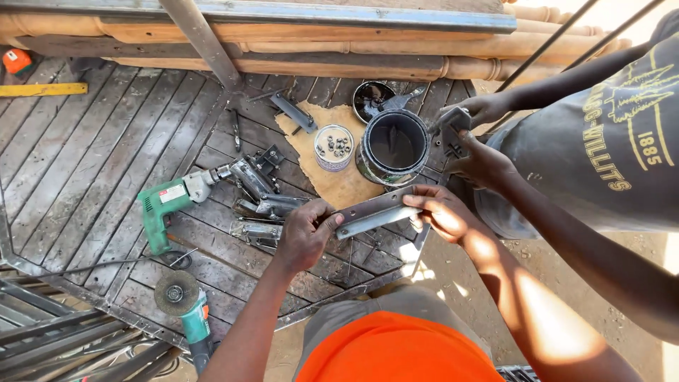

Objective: A person uses a handheld angle grinder to smooth the edges of small metal components on a workshop table.

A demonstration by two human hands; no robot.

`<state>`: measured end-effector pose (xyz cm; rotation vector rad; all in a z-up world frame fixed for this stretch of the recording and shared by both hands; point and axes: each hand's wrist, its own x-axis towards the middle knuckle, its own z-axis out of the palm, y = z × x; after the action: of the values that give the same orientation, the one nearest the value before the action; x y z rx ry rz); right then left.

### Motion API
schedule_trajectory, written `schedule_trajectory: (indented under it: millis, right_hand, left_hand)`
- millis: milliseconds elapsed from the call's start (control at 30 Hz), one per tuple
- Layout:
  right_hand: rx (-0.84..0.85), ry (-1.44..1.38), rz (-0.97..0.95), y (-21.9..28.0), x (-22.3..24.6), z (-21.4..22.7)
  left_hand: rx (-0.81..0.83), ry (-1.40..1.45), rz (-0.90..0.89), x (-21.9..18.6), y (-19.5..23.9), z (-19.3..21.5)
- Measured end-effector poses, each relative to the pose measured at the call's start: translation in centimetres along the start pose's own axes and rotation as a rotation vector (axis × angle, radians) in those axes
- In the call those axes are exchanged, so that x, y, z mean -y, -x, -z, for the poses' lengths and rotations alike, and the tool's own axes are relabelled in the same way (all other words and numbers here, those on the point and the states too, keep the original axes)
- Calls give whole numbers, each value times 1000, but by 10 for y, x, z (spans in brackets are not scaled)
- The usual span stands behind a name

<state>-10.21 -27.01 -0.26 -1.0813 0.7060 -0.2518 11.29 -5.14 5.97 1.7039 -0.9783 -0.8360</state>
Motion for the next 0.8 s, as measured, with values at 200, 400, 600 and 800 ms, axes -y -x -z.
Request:
schedule_trajectory:
  millis: [200, 400, 600, 800]
  right_hand:
    - [-59, -135, -43, 11, 18, -53]
    - [-113, 437, -237, 12, 21, -77]
    - [171, 1165, 442, 21, 74, -61]
    - [309, 1185, 442, 3, 96, -39]
  left_hand:
    - [-234, 349, 192, -17, 20, -24]
    - [-69, 356, 246, -3, 29, -46]
    - [-106, 278, 209, -3, 0, -20]
    - [102, 494, 265, 5, -11, -37]
